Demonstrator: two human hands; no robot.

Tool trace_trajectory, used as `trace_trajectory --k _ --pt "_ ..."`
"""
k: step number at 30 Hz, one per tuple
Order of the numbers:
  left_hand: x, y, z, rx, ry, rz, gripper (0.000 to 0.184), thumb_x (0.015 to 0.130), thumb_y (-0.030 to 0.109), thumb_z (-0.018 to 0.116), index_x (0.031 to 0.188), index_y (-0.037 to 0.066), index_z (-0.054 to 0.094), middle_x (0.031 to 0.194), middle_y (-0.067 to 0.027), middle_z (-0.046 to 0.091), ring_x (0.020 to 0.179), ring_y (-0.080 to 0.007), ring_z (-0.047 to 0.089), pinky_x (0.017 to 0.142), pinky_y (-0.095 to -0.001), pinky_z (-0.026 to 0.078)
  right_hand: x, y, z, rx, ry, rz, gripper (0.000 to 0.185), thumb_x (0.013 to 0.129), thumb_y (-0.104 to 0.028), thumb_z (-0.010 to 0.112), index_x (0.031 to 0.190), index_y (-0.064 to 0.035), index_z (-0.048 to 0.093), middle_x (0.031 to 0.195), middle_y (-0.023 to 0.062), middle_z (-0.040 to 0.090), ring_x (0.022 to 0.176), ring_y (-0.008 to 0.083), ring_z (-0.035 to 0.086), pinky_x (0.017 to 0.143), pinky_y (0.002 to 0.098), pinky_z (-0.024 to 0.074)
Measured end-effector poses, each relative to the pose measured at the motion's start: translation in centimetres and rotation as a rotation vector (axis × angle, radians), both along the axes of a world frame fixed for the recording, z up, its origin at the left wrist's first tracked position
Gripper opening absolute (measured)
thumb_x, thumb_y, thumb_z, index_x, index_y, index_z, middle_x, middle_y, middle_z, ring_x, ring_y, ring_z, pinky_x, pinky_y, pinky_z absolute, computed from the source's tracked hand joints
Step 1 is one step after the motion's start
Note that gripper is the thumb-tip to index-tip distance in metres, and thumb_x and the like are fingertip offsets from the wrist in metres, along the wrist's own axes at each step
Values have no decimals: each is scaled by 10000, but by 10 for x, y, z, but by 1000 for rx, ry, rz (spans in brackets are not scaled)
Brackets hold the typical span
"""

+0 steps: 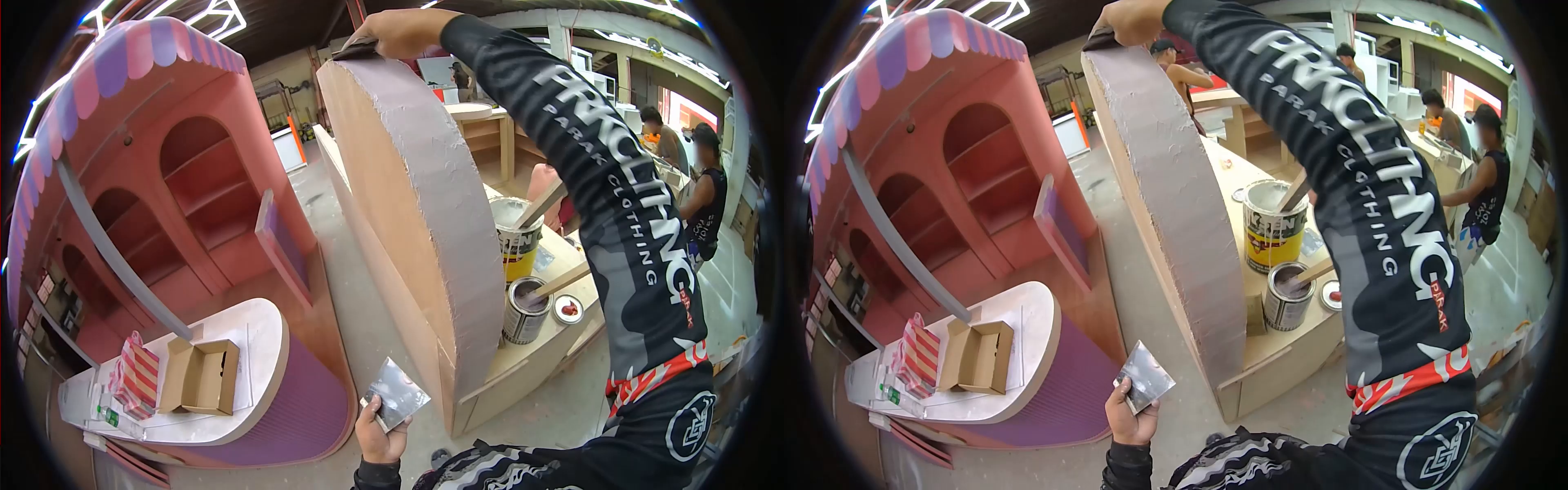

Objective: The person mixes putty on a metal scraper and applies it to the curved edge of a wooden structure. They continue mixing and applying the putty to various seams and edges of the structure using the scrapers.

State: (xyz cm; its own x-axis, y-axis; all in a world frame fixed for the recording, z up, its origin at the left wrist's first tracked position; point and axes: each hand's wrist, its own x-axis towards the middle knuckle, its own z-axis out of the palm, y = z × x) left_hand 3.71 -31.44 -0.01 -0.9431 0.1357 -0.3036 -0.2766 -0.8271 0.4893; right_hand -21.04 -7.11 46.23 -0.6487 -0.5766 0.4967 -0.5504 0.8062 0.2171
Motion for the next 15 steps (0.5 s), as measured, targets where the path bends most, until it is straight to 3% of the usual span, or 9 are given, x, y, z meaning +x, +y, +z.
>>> trace_trajectory --k 2,5,8,9,13,14,15 --pt "-2 -6 -10 -4 -4 -9 279 930 207 508 1180 87 539 1044 -82 669 872 -255 684 583 -376 536 14 9 -9 15 15 25 614 754 84 466 1317 -123 600 1152 179 673 1037 336 640 923 382 488" --pt "-8 -12 -5 -22 -19 14 278 937 208 503 1181 79 536 1043 -83 669 870 -248 685 580 -379 540 49 22 -37 -5 84 90 622 742 96 468 1321 -98 585 1190 189 648 1069 343 622 944 393 477" --pt "-16 -12 8 -26 41 16 278 944 207 497 1182 72 549 1029 -70 677 862 -226 688 567 -347 536 70 39 -66 -20 80 92 613 717 104 481 1300 -60 579 1190 196 629 1074 366 605 960 409 472" --pt "-18 -11 15 -30 68 24 268 945 203 499 1169 70 563 1011 -54 685 853 -208 693 557 -326 536 81 46 -78 49 209 152 583 721 94 499 1284 -37 574 1202 198 621 1086 369 595 963 407 472" --pt "-28 -5 36 56 228 4 315 945 192 491 1206 24 541 1059 -118 670 880 -235 695 595 -328 569 126 62 -127 -13 270 185 562 716 77 544 1265 -37 580 1229 188 609 1110 370 581 971 428 465" --pt "-30 -5 38 74 276 -10 310 944 175 493 1200 7 536 1085 -136 664 908 -244 697 628 -333 586 137 65 -138 28 403 201 440 790 26 546 1222 -38 603 1178 181 627 1017 359 628 874 425 503" --pt "-30 -3 41 67 273 -17 310 944 175 493 1200 7 536 1085 -136 664 908 -244 697 628 -333 586 147 67 -152 43 442 145 418 811 3 548 1220 -48 612 1207 162 621 1029 342 631 877 430 506"
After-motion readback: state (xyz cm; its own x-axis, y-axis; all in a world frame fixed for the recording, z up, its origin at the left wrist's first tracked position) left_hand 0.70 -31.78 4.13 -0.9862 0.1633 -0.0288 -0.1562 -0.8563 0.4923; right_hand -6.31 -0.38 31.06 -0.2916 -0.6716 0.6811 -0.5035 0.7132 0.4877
